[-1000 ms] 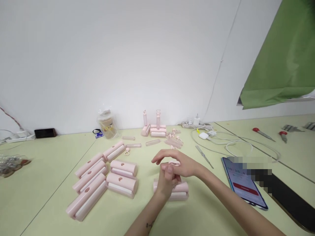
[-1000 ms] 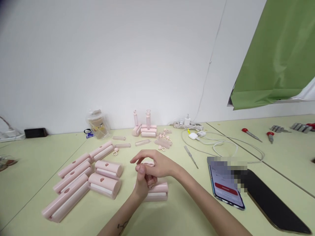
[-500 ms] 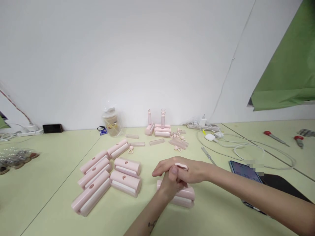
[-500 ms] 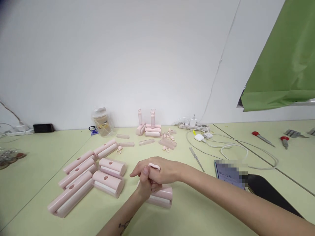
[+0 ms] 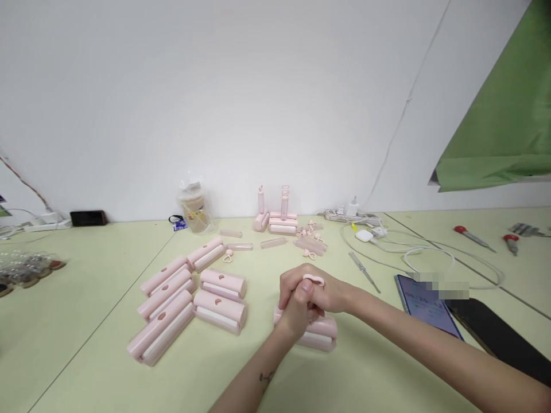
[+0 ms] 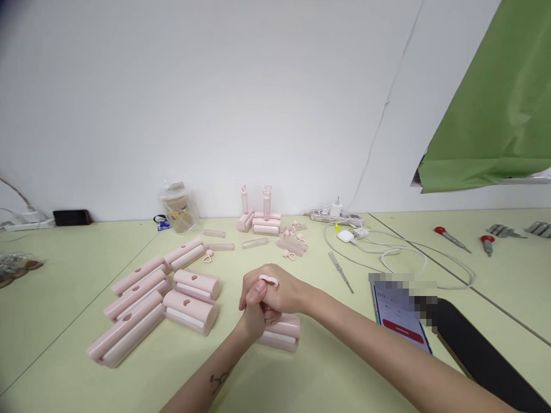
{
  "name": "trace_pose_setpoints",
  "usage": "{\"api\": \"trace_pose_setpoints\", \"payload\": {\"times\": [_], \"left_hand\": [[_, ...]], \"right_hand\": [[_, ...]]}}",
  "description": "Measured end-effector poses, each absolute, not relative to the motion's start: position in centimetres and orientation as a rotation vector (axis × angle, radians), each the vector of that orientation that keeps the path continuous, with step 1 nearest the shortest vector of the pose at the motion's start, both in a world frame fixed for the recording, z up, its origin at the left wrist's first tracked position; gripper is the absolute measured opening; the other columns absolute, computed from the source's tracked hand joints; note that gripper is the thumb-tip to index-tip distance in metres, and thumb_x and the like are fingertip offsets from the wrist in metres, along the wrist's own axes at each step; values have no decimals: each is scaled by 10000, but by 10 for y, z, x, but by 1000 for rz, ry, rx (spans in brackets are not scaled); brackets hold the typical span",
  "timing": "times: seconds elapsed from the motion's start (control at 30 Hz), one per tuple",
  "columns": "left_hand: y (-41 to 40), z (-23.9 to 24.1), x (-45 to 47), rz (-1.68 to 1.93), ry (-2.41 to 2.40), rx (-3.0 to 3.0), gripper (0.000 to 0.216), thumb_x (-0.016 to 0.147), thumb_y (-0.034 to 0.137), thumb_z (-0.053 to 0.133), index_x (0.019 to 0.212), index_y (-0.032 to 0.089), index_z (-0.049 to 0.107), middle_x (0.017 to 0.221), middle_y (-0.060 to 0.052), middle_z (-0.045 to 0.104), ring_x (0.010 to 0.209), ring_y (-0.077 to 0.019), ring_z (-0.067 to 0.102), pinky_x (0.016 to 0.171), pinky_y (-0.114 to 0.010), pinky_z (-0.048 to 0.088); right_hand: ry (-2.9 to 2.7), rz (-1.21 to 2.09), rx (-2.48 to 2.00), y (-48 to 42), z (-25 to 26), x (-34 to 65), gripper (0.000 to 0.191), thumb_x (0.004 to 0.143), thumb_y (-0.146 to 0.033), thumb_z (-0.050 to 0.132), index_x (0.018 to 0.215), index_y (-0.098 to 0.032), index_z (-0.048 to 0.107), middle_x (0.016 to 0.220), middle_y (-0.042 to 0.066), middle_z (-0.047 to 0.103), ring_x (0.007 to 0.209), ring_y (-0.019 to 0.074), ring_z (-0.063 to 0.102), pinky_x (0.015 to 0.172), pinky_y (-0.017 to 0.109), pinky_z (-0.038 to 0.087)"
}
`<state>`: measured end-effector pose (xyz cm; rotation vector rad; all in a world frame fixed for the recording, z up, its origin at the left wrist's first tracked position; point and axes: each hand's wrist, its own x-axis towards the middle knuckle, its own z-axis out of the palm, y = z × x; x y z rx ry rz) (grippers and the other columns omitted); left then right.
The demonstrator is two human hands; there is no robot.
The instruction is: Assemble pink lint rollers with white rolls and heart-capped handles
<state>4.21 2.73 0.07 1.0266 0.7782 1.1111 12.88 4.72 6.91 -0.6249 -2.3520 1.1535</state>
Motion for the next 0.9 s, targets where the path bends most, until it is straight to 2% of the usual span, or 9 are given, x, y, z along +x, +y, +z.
{"api": "trace_pose_setpoints", "payload": {"times": [0.17,0.33,0.43,0.5,0.6,0.73,0.8,0.9], "left_hand": [[29,-5,44,1156,717,1022,554,546,733,450,346,233,321,276,77,160,267,-45,135,318,-233,59],[30,-10,43,1205,608,1050,637,465,828,455,391,199,384,275,85,213,258,-30,143,307,-215,68],[30,-10,44,1223,557,1046,677,523,865,337,404,200,376,279,74,238,254,-35,165,297,-207,101],[29,-10,44,1236,541,1028,666,579,850,296,421,206,355,290,75,240,261,-41,183,298,-203,125],[29,-10,46,1249,534,1004,647,617,821,313,422,205,347,304,71,238,275,-48,202,308,-206,131],[28,-8,45,1246,538,973,641,631,805,324,437,196,379,328,64,266,297,-57,232,322,-209,155],[28,-6,43,1231,539,963,642,643,799,311,446,193,393,328,64,276,298,-62,245,328,-207,179],[28,-2,40,1191,533,966,659,667,787,272,411,191,391,304,50,290,285,-69,262,329,-211,186]], "right_hand": [[-2339,1167,-614,49,62,128,309,731,-201,395,770,-174,700,709,31,653,660,160,592,594,259,460],[-2071,1058,-734,45,51,136,289,779,-334,492,1027,-208,574,1023,63,593,908,201,590,699,294,485],[-1918,912,-785,35,42,145,290,765,-420,548,966,-211,568,976,65,589,920,216,575,764,319,467],[-1899,832,-862,27,38,149,218,782,-389,560,906,-211,578,916,55,591,884,209,571,782,318,455],[-1907,806,-908,19,36,147,117,807,-304,547,877,-214,575,888,40,567,858,200,567,759,305,461],[-1929,814,-862,18,34,141,64,822,-276,516,829,-220,548,850,29,525,788,182,555,682,282,480],[-1916,912,-859,20,30,141,105,838,-314,501,855,-219,541,889,29,516,707,152,555,604,254,486],[-1831,1124,-837,24,23,145,261,836,-419,496,1010,-227,522,966,37,520,604,114,559,496,225,481]]}}
